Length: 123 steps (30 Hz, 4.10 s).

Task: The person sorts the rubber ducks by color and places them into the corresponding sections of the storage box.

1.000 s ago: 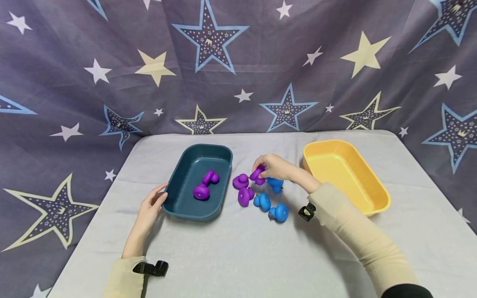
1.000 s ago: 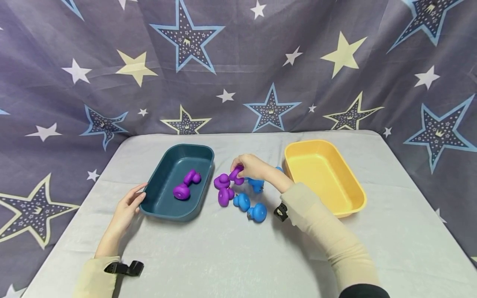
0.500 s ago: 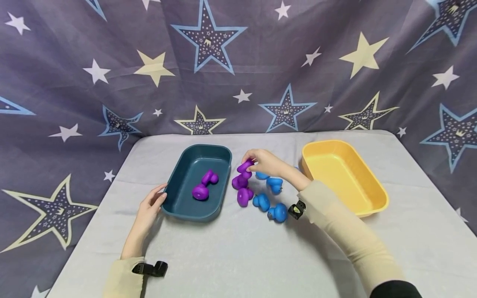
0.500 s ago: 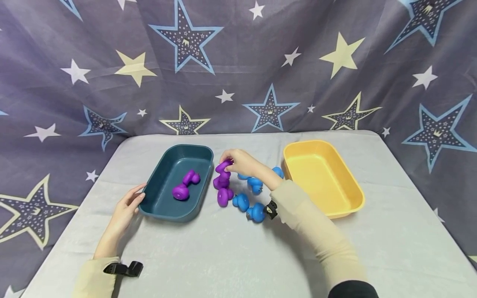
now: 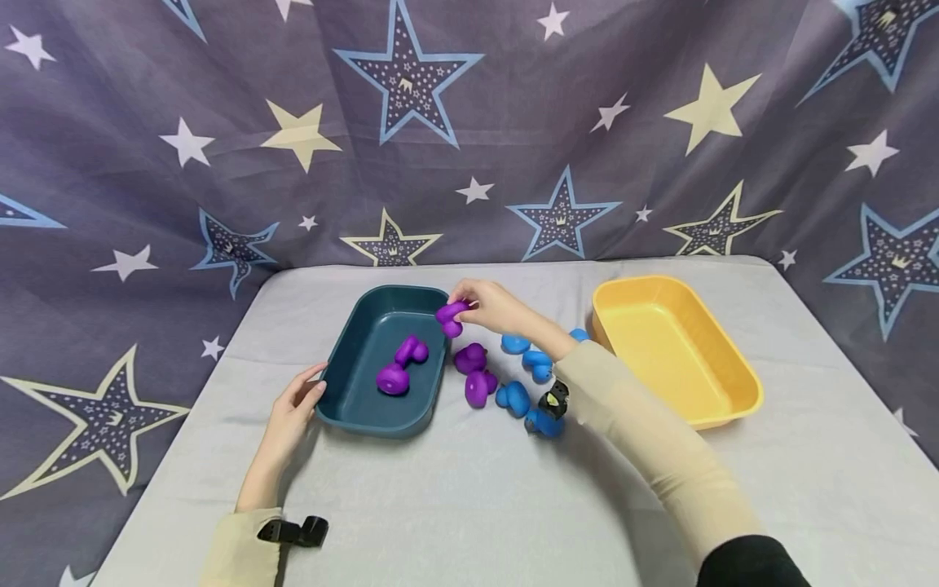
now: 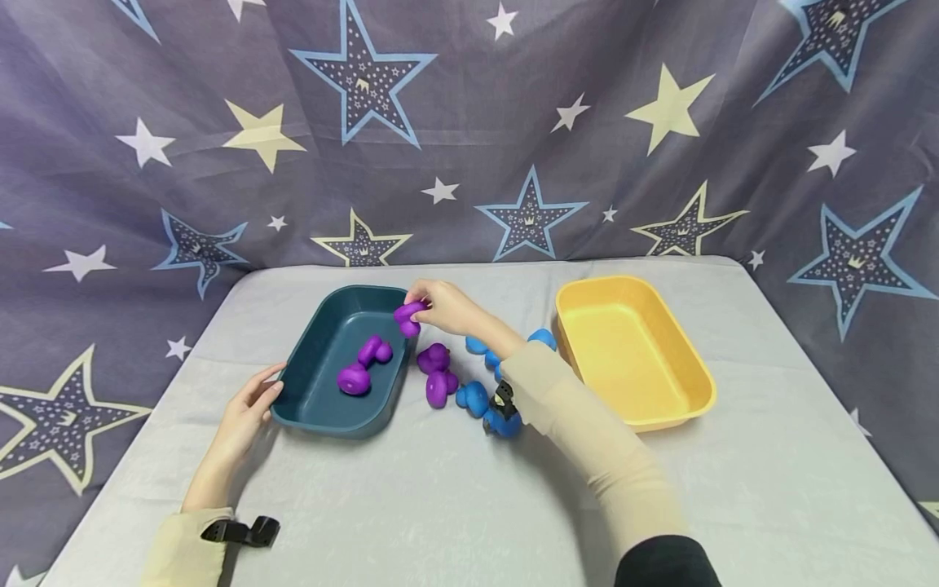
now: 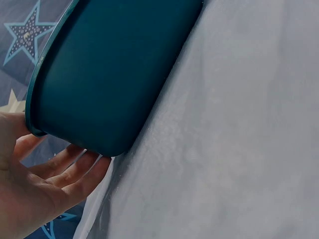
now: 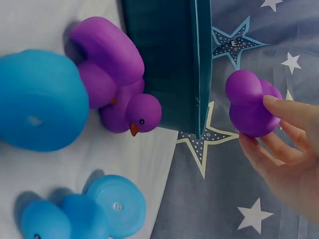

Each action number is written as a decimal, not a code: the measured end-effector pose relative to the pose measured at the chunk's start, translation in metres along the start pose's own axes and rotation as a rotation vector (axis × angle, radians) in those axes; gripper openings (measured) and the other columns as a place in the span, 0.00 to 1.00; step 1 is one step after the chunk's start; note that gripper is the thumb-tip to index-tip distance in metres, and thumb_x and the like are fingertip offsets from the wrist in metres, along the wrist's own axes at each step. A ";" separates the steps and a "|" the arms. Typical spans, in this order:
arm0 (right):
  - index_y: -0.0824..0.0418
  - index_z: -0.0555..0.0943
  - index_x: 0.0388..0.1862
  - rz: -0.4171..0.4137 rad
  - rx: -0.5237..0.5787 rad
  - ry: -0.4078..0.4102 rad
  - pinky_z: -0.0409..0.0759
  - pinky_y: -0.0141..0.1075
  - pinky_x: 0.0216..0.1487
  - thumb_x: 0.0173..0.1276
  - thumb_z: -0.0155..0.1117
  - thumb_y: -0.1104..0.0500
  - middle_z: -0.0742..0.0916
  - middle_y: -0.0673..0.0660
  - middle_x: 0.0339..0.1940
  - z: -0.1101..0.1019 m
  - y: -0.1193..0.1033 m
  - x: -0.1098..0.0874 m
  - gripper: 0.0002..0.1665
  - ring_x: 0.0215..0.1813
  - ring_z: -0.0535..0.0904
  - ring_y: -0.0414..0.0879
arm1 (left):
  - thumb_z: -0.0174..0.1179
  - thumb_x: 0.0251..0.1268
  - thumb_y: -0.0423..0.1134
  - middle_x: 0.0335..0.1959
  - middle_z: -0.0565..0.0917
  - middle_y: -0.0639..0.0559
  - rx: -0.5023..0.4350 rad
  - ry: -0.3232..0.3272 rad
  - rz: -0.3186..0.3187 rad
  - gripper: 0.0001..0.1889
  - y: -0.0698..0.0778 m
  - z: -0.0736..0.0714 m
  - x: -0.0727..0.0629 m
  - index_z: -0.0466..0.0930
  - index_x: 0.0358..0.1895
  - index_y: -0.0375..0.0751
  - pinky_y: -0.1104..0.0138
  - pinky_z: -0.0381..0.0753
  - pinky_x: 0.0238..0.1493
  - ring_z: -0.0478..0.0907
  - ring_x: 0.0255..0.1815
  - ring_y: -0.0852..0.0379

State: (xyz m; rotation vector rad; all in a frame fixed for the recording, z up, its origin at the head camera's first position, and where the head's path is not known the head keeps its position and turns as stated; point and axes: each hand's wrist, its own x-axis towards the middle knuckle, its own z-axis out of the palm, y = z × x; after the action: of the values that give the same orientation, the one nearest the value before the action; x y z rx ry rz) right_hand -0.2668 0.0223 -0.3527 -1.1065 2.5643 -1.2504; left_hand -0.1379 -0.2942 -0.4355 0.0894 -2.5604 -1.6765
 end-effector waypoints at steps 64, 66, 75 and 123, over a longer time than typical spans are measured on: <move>0.59 0.80 0.42 0.058 -0.002 -0.057 0.73 0.32 0.47 0.53 0.63 0.66 0.83 0.56 0.42 0.049 0.095 0.071 0.15 0.45 0.78 0.47 | 0.44 0.67 0.48 0.54 0.69 0.36 0.001 -0.006 -0.013 0.25 -0.004 0.000 0.000 0.60 0.64 0.39 0.77 0.70 0.37 0.66 0.45 0.72; 0.66 0.79 0.42 0.072 0.013 -0.053 0.73 0.33 0.47 0.54 0.61 0.68 0.82 0.61 0.42 0.033 0.055 0.051 0.15 0.45 0.78 0.51 | 0.44 0.67 0.48 0.55 0.69 0.35 -0.001 -0.007 -0.013 0.25 -0.003 0.000 0.000 0.60 0.64 0.39 0.77 0.70 0.37 0.66 0.45 0.73; 0.73 0.77 0.42 0.036 0.011 -0.075 0.74 0.34 0.47 0.56 0.57 0.71 0.81 0.65 0.42 0.010 0.018 0.015 0.14 0.44 0.78 0.55 | 0.44 0.67 0.48 0.55 0.69 0.36 -0.003 -0.006 -0.016 0.25 -0.002 0.000 0.000 0.60 0.63 0.39 0.79 0.70 0.38 0.66 0.45 0.73; 0.68 0.77 0.47 0.064 -0.162 -0.276 0.73 0.38 0.49 0.54 0.61 0.68 0.81 0.61 0.47 0.019 0.044 -0.027 0.19 0.49 0.75 0.55 | 0.44 0.67 0.47 0.55 0.68 0.36 -0.034 -0.003 -0.009 0.25 0.001 0.002 0.000 0.60 0.64 0.39 0.80 0.69 0.41 0.67 0.47 0.70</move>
State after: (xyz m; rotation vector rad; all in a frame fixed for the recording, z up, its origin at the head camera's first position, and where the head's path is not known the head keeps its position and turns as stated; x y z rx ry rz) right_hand -0.2653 0.0453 -0.4032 -1.1254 2.5002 -0.8214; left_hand -0.1381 -0.2921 -0.4355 0.0956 -2.5365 -1.7239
